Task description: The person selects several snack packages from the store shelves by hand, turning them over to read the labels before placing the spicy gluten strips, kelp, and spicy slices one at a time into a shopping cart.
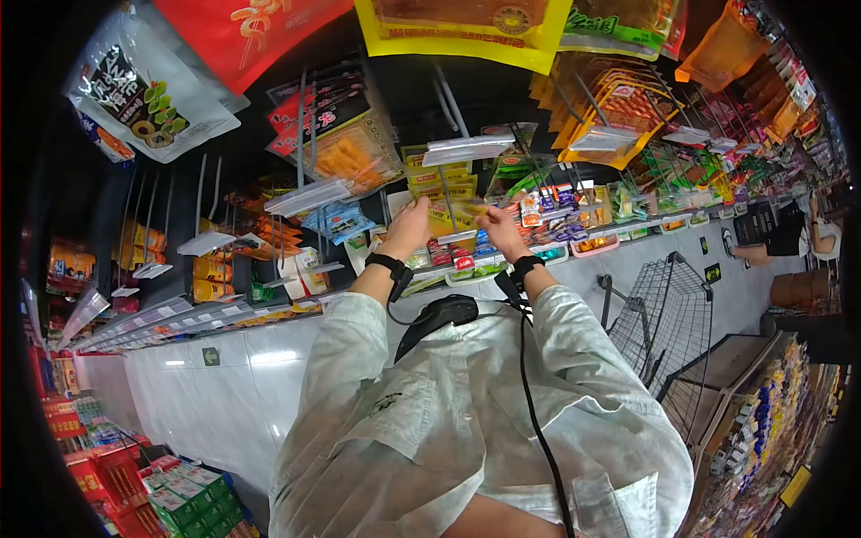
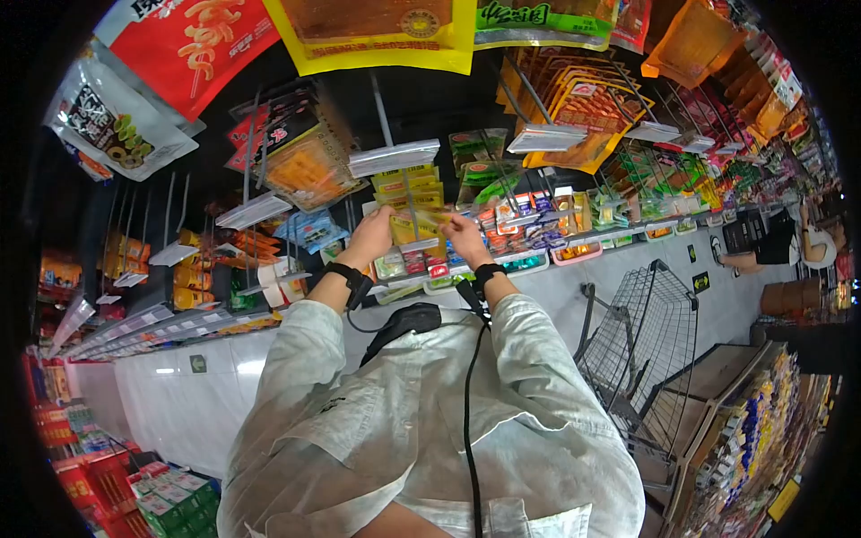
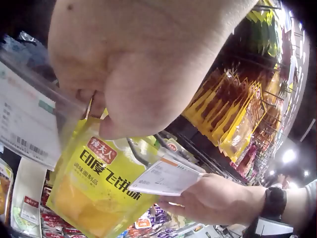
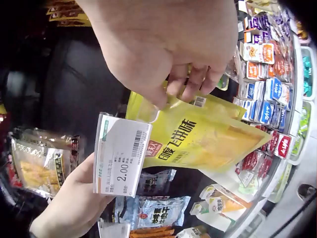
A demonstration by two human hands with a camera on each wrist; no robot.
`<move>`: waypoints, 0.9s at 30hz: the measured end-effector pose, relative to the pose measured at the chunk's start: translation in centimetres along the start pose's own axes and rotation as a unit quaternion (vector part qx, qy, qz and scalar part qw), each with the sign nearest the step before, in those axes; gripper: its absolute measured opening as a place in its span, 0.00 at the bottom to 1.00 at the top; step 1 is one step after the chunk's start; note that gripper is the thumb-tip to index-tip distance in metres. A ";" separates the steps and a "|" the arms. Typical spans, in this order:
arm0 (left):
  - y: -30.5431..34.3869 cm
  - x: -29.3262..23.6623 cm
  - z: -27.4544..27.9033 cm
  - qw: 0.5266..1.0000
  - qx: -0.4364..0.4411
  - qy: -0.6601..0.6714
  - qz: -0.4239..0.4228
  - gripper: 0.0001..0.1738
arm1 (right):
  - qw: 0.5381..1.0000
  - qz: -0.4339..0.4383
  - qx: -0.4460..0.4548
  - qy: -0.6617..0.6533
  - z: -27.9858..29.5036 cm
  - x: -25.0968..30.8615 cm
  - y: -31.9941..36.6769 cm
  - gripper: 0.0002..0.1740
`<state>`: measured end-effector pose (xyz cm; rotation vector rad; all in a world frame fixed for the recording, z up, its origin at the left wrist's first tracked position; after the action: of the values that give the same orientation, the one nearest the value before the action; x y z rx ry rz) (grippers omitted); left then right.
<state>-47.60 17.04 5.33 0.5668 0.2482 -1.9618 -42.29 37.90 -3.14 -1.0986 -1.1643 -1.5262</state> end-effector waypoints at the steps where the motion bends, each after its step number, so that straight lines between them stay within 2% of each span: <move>1: 0.2 -0.3 0.2 1.000 -0.012 0.002 -0.004 0.26 | 1.000 0.001 0.006 -0.013 -0.2 0.3 0.2 0.13; 5: 1.2 -1.3 1.2 0.999 -0.022 -0.015 -0.047 0.33 | 0.999 0.009 0.038 -0.025 -0.9 0.1 -0.1 0.13; 11: 0.9 -1.6 1.5 0.999 -0.004 -0.030 -0.040 0.36 | 0.998 0.029 0.046 0.039 -0.5 -1.7 -0.3 0.11; 15: 0.8 -2.0 1.2 0.995 -0.049 -0.012 -0.086 0.26 | 0.997 -0.001 0.055 -0.054 -0.8 0.0 2.1 0.12; 20: 2.0 -3.3 1.7 0.989 -0.048 -0.080 -0.118 0.14 | 0.998 0.004 0.054 0.041 -0.3 0.5 3.6 0.10; 22: 2.3 -3.6 1.7 0.988 -0.044 -0.085 -0.121 0.08 | 0.998 0.016 0.055 0.021 -0.5 0.7 4.1 0.10; 24: 3.5 -4.6 2.3 0.983 -0.074 -0.097 -0.134 0.07 | 0.998 0.017 0.059 0.004 -0.4 1.4 5.3 0.10; 27: 5.2 -5.8 2.7 0.978 -0.104 -0.101 -0.148 0.08 | 0.996 -0.011 0.084 0.012 -0.6 -0.7 5.8 0.11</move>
<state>-41.71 18.19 10.89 0.1994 0.4244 -2.2288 -36.61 36.52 -2.83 -0.9559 -1.2675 -1.4265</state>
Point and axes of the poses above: each hand's wrist, its own y-axis away from the middle knuckle, its own z-axis out of the back of the hand, x = y × z, the point moved 9 cm from there along -y, towards the middle knuckle, and after that the axes turned 3 degrees about -x, right-handed, at the moved point
